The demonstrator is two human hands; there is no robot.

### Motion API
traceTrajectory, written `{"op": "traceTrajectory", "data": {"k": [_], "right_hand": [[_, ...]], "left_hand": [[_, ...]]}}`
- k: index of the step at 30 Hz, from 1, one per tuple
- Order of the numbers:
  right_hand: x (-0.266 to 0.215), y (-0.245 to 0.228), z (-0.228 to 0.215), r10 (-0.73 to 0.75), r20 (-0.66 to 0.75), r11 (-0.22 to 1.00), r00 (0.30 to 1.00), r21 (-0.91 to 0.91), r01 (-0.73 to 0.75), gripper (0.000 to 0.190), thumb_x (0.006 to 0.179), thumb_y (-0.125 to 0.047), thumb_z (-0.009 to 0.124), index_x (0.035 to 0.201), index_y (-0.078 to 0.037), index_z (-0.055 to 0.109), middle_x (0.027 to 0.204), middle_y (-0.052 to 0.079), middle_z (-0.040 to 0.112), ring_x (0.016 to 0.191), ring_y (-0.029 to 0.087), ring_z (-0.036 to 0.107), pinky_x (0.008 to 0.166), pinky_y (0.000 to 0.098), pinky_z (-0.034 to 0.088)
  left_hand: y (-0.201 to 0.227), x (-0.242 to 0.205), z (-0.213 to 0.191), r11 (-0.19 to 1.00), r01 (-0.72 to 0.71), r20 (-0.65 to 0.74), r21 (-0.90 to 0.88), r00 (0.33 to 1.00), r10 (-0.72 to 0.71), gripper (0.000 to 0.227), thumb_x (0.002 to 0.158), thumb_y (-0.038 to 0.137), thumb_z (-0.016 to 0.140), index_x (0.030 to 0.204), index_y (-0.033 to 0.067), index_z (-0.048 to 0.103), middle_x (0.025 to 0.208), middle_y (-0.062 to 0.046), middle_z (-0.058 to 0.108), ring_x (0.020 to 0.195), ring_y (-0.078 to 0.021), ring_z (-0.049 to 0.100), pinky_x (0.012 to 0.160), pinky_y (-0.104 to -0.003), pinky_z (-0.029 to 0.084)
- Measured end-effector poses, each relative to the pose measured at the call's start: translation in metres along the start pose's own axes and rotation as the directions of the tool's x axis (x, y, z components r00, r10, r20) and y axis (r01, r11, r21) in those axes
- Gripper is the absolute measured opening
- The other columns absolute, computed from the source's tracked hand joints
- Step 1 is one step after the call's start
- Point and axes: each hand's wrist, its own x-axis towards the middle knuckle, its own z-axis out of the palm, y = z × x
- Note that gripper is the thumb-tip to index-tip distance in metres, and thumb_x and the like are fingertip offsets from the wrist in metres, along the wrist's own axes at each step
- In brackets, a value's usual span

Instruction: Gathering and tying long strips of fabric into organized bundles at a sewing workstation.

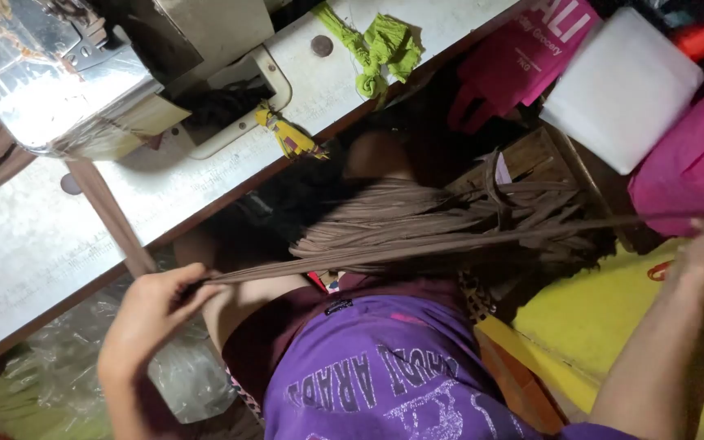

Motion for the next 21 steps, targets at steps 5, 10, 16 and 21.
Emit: {"op": "traceTrajectory", "data": {"k": [5, 10, 16, 21], "right_hand": [[-0.055, -0.044, -0.006, -0.047, -0.035, 0.948, 0.998, -0.316, 0.034, 0.012, 0.103, -0.018, 0.058, 0.093, -0.022, 0.062, 0.070, -0.006, 0.067, 0.052, 0.010, 0.060, 0.039, 0.0343, 0.039], [-0.017, 0.059, 0.014, -0.314, 0.076, 0.894, 0.946, -0.313, 0.321, 0.059, 0.096, 0.011, 0.058, 0.136, 0.003, 0.015, 0.082, 0.003, 0.073, 0.062, 0.007, 0.068, 0.054, 0.0300, 0.053], [-0.068, 0.036, 0.038, -0.224, 0.187, 0.592, 0.956, -0.753, 0.286, 0.050, 0.087, -0.051, 0.086, 0.110, -0.009, 0.069, 0.095, 0.022, 0.073, 0.085, 0.045, 0.067, 0.068, 0.0552, 0.051], [-0.251, -0.153, 0.101, -0.107, 0.690, 0.774, 0.716, -0.395, 0.496, 0.013, 0.104, -0.034, 0.053, 0.108, -0.026, 0.063, 0.089, -0.003, 0.071, 0.089, 0.031, 0.063, 0.074, 0.0435, 0.044]], "left_hand": [[-0.004, -0.002, -0.007, 0.998, 0.054, -0.113, -0.026, 0.992, -0.057, 0.021, 0.081, 0.036, 0.068, 0.089, 0.0180, 0.075, 0.068, 0.006, 0.073, 0.047, -0.0106, 0.048, 0.055, -0.026, 0.040], [-0.007, 0.004, 0.007, 0.995, 0.088, -0.140, 0.037, 0.987, -0.083, 0.030, 0.087, 0.039, 0.064, 0.071, 0.0153, 0.058, 0.075, 0.008, 0.073, 0.054, -0.0110, 0.053, 0.058, -0.028, 0.042], [0.013, -0.003, 0.012, 0.996, -0.070, -0.168, -0.052, 0.984, 0.060, 0.022, 0.090, 0.036, 0.058, 0.093, 0.0186, 0.070, 0.075, 0.000, 0.072, 0.063, -0.0180, 0.064, 0.062, -0.031, 0.044], [0.032, -0.008, 0.008, 0.974, -0.222, -0.235, -0.036, 0.949, 0.208, 0.025, 0.095, 0.031, 0.055, 0.077, 0.0140, 0.057, 0.065, -0.003, 0.061, 0.059, -0.0216, 0.058, 0.059, -0.034, 0.041]]}}
